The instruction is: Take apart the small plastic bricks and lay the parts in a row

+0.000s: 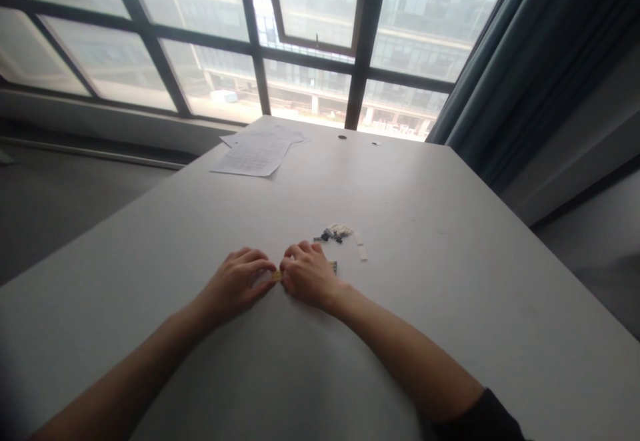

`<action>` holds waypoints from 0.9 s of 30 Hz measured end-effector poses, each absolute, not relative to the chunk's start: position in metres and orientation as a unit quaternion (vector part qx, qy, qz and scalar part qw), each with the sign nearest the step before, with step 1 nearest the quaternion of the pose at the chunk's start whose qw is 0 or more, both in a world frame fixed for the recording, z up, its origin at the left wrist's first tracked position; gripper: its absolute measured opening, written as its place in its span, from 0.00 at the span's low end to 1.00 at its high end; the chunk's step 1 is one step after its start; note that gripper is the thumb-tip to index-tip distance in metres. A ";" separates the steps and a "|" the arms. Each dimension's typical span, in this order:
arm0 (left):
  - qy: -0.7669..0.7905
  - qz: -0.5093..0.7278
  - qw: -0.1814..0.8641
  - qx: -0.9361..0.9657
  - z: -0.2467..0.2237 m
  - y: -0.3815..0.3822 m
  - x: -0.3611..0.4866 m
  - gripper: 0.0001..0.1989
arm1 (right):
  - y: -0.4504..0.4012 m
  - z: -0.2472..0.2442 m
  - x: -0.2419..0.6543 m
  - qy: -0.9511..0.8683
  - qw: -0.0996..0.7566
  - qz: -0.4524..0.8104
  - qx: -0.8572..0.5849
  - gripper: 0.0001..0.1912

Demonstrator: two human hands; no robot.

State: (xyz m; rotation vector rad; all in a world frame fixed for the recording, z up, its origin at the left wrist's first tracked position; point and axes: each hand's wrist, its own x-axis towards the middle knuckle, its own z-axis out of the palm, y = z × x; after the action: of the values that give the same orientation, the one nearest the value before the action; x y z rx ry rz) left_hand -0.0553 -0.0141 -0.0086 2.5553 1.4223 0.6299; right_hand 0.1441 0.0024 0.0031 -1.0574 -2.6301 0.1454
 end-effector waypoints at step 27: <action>0.496 0.206 0.069 0.841 -0.011 -0.013 -0.043 0.08 | -0.037 -0.021 0.279 -0.777 0.331 0.030 -0.534 0.06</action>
State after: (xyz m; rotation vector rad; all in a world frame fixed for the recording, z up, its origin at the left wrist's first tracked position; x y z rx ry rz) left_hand -0.0427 -0.0131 -0.0105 2.5305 1.4932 0.6185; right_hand 0.2786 -0.0370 -0.0213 -1.3954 -2.0319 0.0786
